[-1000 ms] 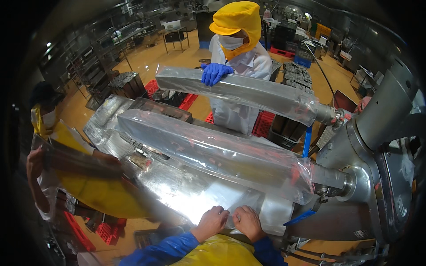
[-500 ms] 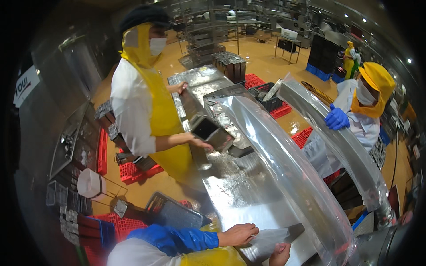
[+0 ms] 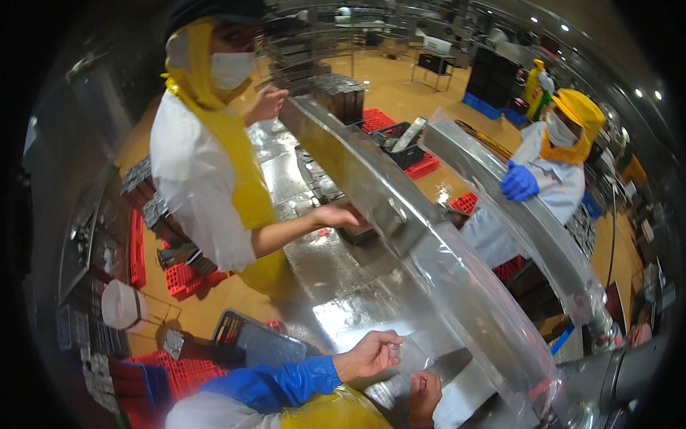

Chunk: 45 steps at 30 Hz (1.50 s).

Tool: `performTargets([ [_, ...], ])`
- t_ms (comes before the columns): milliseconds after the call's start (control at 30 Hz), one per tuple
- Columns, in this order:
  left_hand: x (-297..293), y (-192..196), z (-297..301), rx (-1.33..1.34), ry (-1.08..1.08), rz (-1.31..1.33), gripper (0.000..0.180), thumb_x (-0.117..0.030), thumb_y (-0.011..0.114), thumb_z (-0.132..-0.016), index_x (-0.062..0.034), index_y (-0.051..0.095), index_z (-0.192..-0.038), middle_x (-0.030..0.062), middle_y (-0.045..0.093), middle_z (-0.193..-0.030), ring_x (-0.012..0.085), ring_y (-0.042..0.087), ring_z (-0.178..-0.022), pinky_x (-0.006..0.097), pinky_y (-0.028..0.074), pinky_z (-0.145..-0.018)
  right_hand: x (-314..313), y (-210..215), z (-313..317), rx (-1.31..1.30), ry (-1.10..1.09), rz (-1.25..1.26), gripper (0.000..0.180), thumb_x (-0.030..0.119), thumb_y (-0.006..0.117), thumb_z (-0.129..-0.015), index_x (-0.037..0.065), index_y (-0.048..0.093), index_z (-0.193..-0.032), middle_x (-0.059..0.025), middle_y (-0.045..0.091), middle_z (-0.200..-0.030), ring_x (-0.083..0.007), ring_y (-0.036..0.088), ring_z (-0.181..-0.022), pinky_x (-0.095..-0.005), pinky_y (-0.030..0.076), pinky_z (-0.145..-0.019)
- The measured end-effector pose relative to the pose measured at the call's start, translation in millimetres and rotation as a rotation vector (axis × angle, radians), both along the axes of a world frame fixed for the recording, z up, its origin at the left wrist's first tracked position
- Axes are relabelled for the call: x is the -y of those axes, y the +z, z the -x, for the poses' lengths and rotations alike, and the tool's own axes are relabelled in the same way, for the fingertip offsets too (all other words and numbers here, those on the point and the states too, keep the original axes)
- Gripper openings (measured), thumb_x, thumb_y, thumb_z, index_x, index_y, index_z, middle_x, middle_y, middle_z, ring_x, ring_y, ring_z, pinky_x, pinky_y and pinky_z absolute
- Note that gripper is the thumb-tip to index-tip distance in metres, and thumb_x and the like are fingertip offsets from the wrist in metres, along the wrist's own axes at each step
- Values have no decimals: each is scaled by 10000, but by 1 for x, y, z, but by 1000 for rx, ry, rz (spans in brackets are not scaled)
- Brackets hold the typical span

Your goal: The person handles long metal components wrapped in plastic, aligning and securing them to a machine fixture. They repeatedly open and close a latch mechanism and adjust the position of the parts with assistance from a coworker.

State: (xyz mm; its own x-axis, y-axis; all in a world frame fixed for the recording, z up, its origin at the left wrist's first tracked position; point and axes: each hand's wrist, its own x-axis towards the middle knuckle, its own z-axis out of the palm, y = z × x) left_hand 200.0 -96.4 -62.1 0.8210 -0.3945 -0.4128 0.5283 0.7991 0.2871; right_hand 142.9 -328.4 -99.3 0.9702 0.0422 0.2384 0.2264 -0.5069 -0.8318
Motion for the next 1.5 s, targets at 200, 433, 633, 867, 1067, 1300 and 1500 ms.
performTargets([
  [200,13,11,4,728,-318,-823,257,-67,692,-879,-76,523,-686,-58,407,-634,66,373,-607,270,293,-579,-1,35,-2,-449,45,-1462,218,279,558,-1058,105,602,-934,-42,659,-924,-204,630,-831,-365,511,-666],
  [433,39,16,-6,809,-325,-837,198,-100,722,-900,-76,529,-863,-27,470,-792,84,399,-688,287,357,-626,56,-30,25,-654,-147,-1320,436,524,488,-1072,121,632,-991,-43,658,-939,-254,610,-825,-449,487,-750],
  [633,60,8,7,1028,-166,-1245,166,3,600,-865,-58,546,-1009,86,515,-841,174,510,-726,333,459,-679,158,-38,101,-57,-659,-1334,568,650,459,-1053,119,616,-1177,-28,647,-1110,-178,602,-932,-324,496,-814],
  [867,71,19,-11,936,-159,-1153,226,-65,716,-917,-56,553,-1074,-1,475,-810,93,438,-701,284,413,-629,143,122,77,229,-446,-665,548,573,524,-1063,51,535,-1229,-129,636,-1038,-252,650,-915,-413,524,-868],
  [1067,78,66,-32,897,-13,-1195,522,-106,788,-922,-41,454,-1318,13,469,-872,98,455,-757,262,415,-650,128,127,60,241,-515,-851,444,520,551,-1072,89,484,-1157,-17,459,-699,-100,422,-476,-256,362,-414],
  [1300,78,47,-15,817,48,-948,738,-126,800,-919,-27,361,-1505,-2,448,-984,104,462,-860,247,433,-738,129,128,56,200,-636,-718,363,439,484,-1119,93,437,-1218,-1,405,-657,-71,342,-420,-253,308,-358],
  [1500,108,108,-2,1011,-75,-1008,791,-131,784,-928,-15,327,-1562,45,477,-1106,126,504,-964,298,495,-869,143,127,62,180,-556,-766,382,423,455,-1127,55,429,-1226,-13,428,-642,-75,350,-420,-245,320,-371],
])
